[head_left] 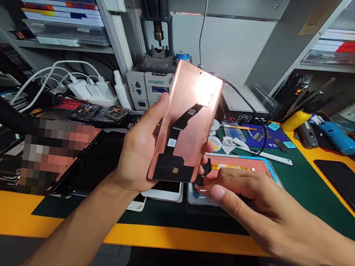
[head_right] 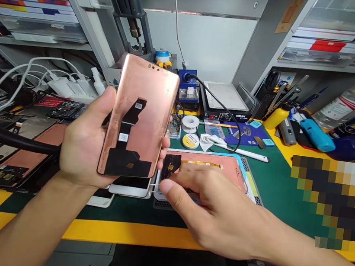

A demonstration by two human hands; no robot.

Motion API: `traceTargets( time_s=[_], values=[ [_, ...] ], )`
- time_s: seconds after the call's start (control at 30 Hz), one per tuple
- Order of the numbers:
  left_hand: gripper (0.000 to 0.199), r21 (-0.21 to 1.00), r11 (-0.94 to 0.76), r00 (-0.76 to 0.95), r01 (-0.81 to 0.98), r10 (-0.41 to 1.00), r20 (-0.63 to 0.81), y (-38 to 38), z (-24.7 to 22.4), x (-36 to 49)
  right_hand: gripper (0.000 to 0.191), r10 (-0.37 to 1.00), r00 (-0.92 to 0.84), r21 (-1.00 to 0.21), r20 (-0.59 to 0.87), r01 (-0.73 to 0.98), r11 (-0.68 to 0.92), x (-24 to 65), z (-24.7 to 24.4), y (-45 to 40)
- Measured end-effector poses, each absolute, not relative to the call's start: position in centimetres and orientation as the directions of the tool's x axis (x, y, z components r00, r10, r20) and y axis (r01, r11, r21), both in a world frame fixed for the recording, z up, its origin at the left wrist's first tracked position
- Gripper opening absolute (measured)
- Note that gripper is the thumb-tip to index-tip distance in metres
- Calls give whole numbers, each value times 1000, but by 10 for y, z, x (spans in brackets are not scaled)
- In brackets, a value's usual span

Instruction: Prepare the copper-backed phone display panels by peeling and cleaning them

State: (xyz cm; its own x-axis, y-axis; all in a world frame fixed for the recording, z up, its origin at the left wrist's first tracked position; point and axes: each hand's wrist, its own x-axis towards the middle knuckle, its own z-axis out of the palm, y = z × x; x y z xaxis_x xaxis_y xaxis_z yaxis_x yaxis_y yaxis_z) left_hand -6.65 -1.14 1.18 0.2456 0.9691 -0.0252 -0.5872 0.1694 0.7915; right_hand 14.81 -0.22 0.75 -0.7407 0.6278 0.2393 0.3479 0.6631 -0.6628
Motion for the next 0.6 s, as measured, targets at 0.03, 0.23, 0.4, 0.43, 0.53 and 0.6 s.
traceTargets(
  time_s=[0.03, 0.23, 0.4, 0.43, 0.53, 0.6],
  values=[
    [57, 795, 158, 237, -585, 971, -19, -12, 12, -66, 36, 645, -739, -689, 195, 365, 627, 149, 9, -2],
    [53, 830, 67, 202, -553, 978, 56, -18, 15, -64, 47, 689, -711, -783, -139, 505, 363, 153, 16, 2],
    [68, 866, 84, 261, -493, 964, 56, -20, 18, -61, 42, 591, -754, -822, -287, 511, 252, 154, 20, 6],
    [69, 867, 86, 269, -491, 961, 57, -20, 19, -61, 42, 578, -757, -828, -304, 511, 233, 153, 20, 6],
    [62, 866, 97, 315, -491, 946, 73, -20, 16, -62, 44, 553, -740, -844, -384, 524, 115, 152, 19, 6],
    [58, 853, 114, 359, -509, 929, 90, -20, 14, -62, 45, 499, -742, -856, -449, 516, -2, 151, 17, 6]
  ],
)
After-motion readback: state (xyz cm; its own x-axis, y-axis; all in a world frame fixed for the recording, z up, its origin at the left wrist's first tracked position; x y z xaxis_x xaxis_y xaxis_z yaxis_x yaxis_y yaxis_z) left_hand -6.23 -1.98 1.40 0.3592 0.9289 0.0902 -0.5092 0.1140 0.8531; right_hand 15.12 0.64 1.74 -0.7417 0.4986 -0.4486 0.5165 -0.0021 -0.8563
